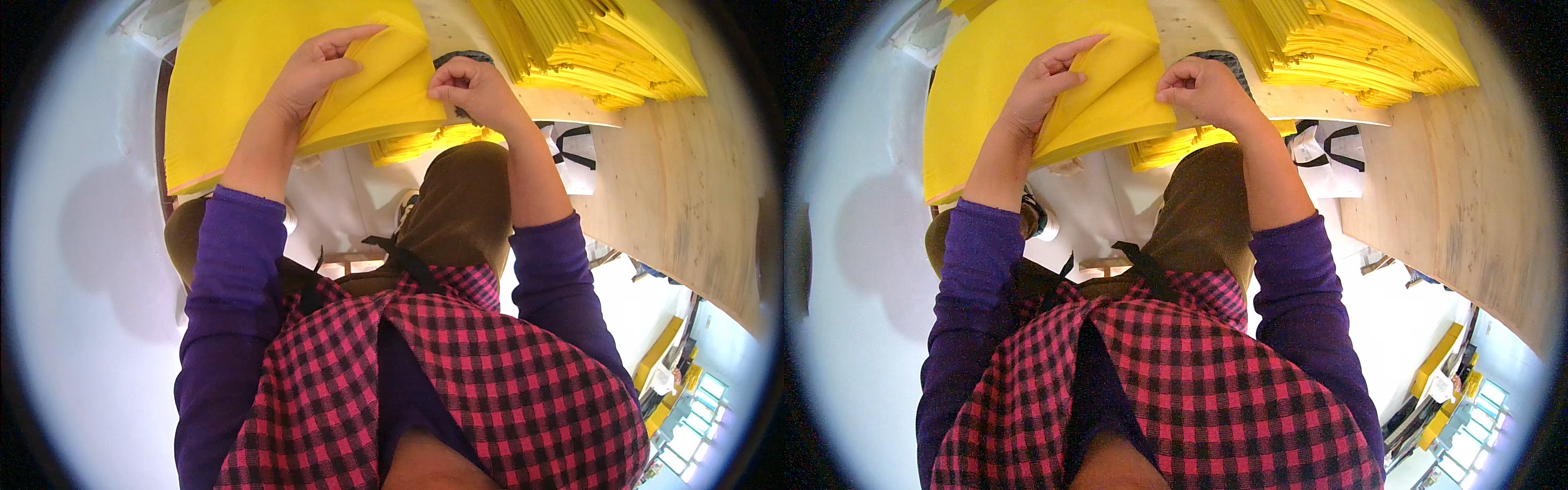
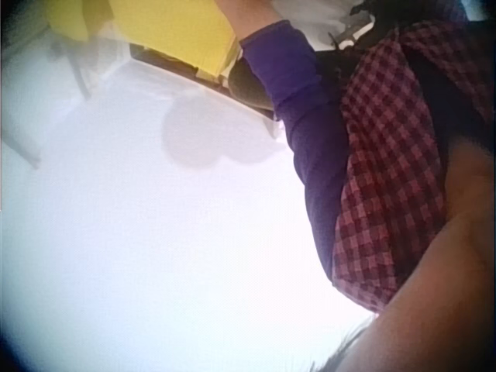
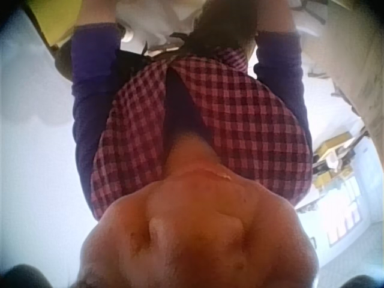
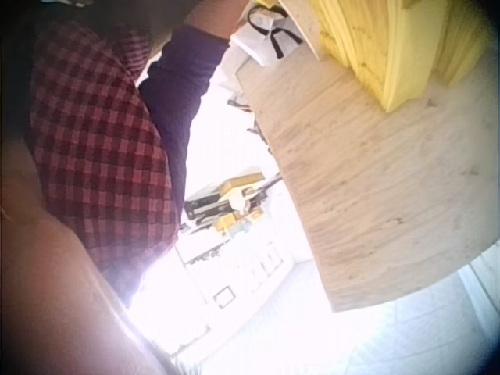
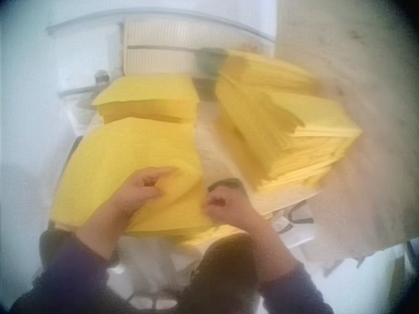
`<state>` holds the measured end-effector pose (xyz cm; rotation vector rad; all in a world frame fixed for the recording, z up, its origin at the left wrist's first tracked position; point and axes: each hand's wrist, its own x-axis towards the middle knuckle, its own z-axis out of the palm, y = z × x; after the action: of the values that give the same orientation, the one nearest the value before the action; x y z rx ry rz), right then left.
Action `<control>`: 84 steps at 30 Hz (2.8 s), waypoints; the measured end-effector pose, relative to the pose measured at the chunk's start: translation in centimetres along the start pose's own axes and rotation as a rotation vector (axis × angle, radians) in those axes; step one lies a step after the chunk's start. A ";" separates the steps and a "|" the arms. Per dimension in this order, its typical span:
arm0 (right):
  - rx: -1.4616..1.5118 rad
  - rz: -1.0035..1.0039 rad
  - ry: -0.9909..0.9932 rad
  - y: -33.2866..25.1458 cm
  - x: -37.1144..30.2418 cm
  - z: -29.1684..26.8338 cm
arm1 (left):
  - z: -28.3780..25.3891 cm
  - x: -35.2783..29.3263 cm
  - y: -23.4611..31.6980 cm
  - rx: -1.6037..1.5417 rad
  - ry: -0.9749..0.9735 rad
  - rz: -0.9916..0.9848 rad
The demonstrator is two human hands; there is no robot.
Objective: The person folds yellow sheets by hand, aligning edges and pressing creases. They stack the folded sheets on the table and continue folding additional sheets from a nearby pile.
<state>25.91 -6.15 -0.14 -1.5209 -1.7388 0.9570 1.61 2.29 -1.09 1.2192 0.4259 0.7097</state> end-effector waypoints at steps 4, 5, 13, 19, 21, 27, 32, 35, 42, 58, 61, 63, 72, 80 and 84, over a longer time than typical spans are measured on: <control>-0.045 0.001 -0.040 -0.7 0.6 -0.9 | 0.1 0.0 0.0 0.006 0.007 0.004; -0.056 -0.017 -0.030 -0.9 0.7 -0.9 | 0.2 0.0 0.1 0.006 0.009 0.003; -0.133 -0.103 -0.053 -2.8 2.8 -1.5 | 0.4 0.0 0.1 0.040 0.010 0.026; -0.165 -0.162 0.019 -2.8 4.6 -1.3 | 0.3 0.0 0.3 0.081 0.015 -0.016; -0.186 -0.201 0.028 -2.8 4.9 -1.2 | 0.3 0.1 0.3 0.087 -0.009 0.004; -0.164 -0.192 0.027 -3.0 5.4 -0.9 | 0.3 0.1 0.2 0.097 -0.016 0.025; -0.210 -0.120 -0.009 -3.1 5.6 -1.1 | 0.2 0.3 0.0 0.124 -0.013 0.026; -0.156 -0.138 0.058 -3.1 5.3 -0.9 | 0.1 0.3 0.0 0.106 0.010 0.015; -0.082 -0.080 0.014 -3.1 3.9 -1.5 | 0.4 0.3 0.3 0.118 0.024 0.024; -0.151 -0.192 -0.084 -1.0 0.1 -1.5 | 0.0 0.5 -0.4 0.039 0.072 -0.009; -0.144 -0.145 -0.072 -0.4 0.3 -0.8 | 0.2 0.5 -0.4 0.070 0.093 0.003; -0.079 -0.076 -0.076 0.0 0.6 -0.7 | 0.3 0.4 -0.3 0.051 0.076 0.017; -0.042 -0.068 -0.089 -0.7 1.5 -1.5 | 0.3 0.4 -0.4 0.003 0.067 0.006; -0.228 -0.161 -0.068 -2.9 4.3 -1.8 | 0.5 0.2 0.2 0.095 0.021 0.041; -0.295 -0.187 -0.039 -3.9 5.8 -1.6 | 0.7 0.1 0.5 0.105 0.003 0.040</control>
<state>24.37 -0.50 3.96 -1.4897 -2.0812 0.6620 2.02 1.93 -0.41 1.3285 0.4468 0.7310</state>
